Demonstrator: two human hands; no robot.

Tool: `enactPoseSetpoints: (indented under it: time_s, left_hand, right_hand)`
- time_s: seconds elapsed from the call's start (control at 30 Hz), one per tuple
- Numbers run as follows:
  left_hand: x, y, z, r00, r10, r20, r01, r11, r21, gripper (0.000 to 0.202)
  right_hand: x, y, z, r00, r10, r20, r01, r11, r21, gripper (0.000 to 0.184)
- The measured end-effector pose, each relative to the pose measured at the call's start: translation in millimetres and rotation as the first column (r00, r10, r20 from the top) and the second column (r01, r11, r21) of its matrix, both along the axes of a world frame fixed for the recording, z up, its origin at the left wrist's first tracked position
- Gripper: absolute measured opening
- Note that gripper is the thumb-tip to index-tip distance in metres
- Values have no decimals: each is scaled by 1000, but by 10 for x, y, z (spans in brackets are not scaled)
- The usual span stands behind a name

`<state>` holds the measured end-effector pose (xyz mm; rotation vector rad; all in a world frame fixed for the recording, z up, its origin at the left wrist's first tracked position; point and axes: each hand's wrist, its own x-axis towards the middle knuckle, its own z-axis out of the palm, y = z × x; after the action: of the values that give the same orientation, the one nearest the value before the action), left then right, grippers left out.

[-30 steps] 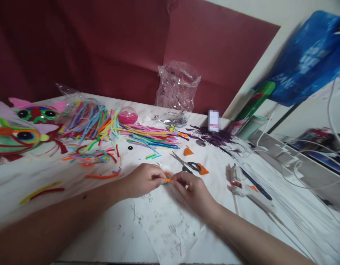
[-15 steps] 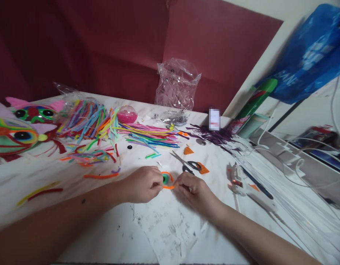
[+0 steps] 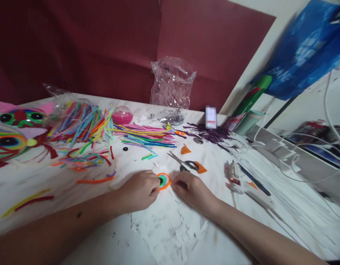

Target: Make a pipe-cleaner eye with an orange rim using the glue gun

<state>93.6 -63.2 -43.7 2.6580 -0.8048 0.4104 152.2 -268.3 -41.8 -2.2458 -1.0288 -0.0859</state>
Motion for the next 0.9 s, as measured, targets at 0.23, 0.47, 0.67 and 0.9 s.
enactPoseSetpoints:
  time_s: [0.23, 0.47, 0.67, 0.9]
  left_hand:
    - [-36, -16, 68, 988, 96, -119, -98, 995, -15, 14]
    - [-10, -22, -10, 994, 54, -100, -55, 998, -4, 6]
    - [28, -26, -19, 999, -35, -7, 36, 998, 51, 17]
    - [28, -38, -17, 997, -46, 55, 44, 998, 43, 18]
  right_hand:
    - [-11, 5, -36, 999, 17, -40, -17, 1000, 6, 20]
    - [-4, 5, -64, 999, 26, -30, -26, 999, 27, 21]
    - [3, 20, -49, 997, 66, 39, -65, 997, -34, 23]
    - [26, 3, -42, 995, 101, 24, -100, 995, -26, 24]
